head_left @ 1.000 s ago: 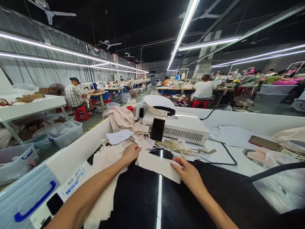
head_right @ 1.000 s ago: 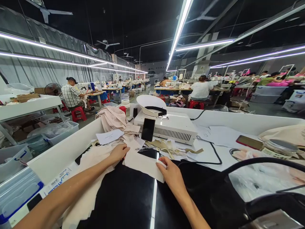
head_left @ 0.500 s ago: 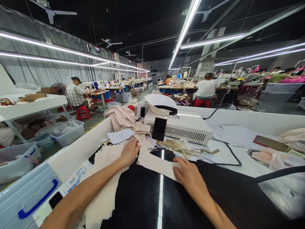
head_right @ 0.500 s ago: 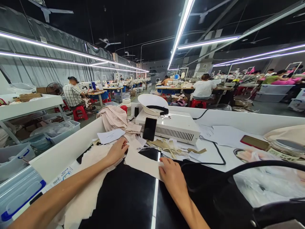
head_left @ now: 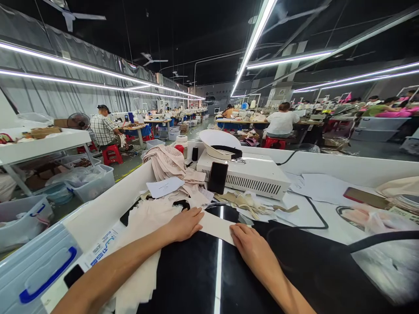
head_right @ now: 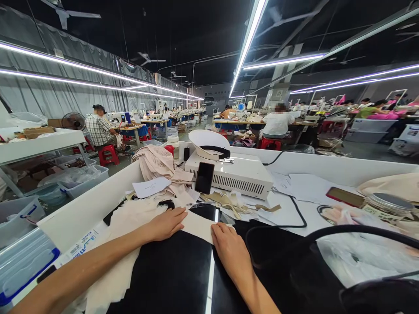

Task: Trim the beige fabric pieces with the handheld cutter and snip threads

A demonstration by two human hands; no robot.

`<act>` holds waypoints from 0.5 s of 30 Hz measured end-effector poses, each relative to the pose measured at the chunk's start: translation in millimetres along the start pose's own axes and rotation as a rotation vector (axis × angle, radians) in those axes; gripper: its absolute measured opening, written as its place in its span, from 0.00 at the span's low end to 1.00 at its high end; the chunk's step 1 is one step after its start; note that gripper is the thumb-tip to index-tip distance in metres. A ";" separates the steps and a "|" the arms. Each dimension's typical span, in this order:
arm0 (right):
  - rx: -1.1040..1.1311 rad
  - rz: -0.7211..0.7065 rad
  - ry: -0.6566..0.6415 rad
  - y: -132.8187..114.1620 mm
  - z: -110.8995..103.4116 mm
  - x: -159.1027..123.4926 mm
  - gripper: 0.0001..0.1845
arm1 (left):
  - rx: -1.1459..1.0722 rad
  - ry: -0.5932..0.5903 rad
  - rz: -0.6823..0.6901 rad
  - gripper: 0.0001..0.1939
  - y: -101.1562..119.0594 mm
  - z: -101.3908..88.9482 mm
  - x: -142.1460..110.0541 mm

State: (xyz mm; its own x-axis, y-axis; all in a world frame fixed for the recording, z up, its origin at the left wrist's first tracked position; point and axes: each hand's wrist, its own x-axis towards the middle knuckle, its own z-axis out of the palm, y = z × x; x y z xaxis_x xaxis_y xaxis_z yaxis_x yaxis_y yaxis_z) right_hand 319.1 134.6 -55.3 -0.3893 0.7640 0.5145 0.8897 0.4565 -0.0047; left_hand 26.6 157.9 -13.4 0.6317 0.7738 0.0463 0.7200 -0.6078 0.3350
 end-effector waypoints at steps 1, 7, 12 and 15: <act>-0.012 0.003 0.001 0.7 1.3 -0.8 0.13 | 0.009 -0.019 -0.005 0.28 -0.8 0.1 -0.6; -0.034 0.019 0.027 5.5 9.4 -4.5 0.18 | 0.035 -0.098 -0.028 0.32 -3.7 -2.3 3.4; 0.020 0.002 0.090 18.0 20.2 -1.4 0.23 | 0.030 -0.069 -0.023 0.32 5.0 -7.3 9.4; 0.090 -0.028 0.116 24.8 26.0 2.5 0.24 | 0.018 0.009 0.009 0.31 19.7 -14.4 -0.9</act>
State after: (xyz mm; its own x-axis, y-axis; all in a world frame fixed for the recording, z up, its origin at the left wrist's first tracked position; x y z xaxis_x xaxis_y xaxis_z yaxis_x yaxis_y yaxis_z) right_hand 334.0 159.7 -76.5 -0.3785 0.6952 0.6111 0.8521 0.5196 -0.0633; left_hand 36.1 147.9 6.7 0.6356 0.7698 0.0575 0.7194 -0.6177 0.3175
